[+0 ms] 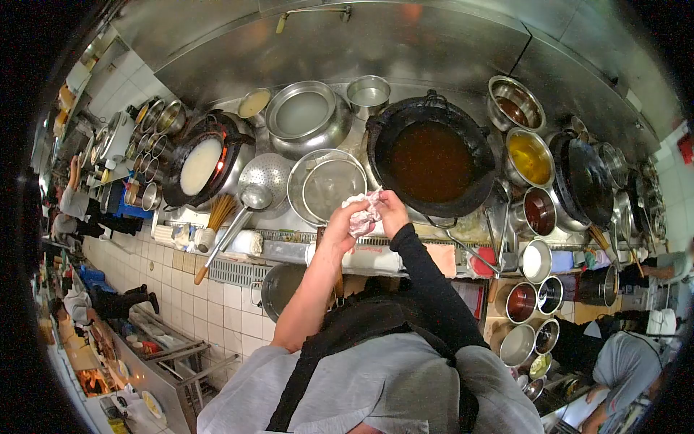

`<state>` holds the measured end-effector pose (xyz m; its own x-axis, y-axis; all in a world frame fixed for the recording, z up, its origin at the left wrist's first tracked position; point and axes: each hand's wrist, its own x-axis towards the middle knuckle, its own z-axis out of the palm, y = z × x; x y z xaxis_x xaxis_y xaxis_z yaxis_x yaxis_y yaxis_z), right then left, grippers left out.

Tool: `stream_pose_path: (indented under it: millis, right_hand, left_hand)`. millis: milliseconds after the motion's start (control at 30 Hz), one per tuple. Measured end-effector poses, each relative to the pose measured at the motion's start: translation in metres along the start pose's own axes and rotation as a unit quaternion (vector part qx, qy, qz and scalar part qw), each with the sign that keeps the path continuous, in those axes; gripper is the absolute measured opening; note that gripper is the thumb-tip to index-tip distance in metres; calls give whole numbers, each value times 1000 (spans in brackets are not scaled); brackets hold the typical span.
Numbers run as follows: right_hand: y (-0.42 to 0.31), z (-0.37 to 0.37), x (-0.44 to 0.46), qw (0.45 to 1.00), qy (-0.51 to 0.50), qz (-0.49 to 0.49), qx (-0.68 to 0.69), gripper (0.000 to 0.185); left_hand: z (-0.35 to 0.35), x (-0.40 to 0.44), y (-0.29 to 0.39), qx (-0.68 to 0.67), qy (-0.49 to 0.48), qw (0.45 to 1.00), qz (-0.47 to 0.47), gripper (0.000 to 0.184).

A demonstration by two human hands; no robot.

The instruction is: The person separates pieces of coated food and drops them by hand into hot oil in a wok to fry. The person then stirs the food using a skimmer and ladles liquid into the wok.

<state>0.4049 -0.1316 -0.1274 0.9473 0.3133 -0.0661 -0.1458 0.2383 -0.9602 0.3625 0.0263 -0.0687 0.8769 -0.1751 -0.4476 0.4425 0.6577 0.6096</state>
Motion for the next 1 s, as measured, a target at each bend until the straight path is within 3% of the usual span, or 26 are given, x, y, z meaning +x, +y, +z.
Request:
stream_pose_path:
  millis: [67, 200, 300, 333, 433, 567, 800, 1000]
  right_hand:
    - [-14, -1, -5, 993, -29, 35, 109, 39]
    - [-50, 12, -14, 999, -50, -20, 1, 62]
    - [-47, 11, -12, 999, 14, -35, -37, 50]
    - [-56, 20, -15, 997, 72, 5, -11, 37]
    - [-25, 15, -6, 990, 99, -87, -54, 24]
    - [-23, 12, -9, 991, 95, -83, -47, 20]
    - [-30, -20, -11, 993, 116, 13, -9, 35]
    - [-55, -32, -19, 964, 84, 137, 211, 39]
  left_hand:
    - [4, -3, 5, 22, -5, 1000, -1, 28]
    - [-3, -3, 11, 4, -31, 999, -18, 30]
    - [-7, -4, 9, -63, -66, 995, -44, 31]
    - [-5, -7, 8, -83, -72, 993, -51, 31]
    - [1, -7, 3, -109, -69, 991, -36, 29]
    - [-12, 13, -3, -63, -41, 997, -16, 24]
    - [-17, 8, 8, 29, -7, 999, 14, 20]
    - [-23, 7, 6, 19, -9, 1000, 6, 21]
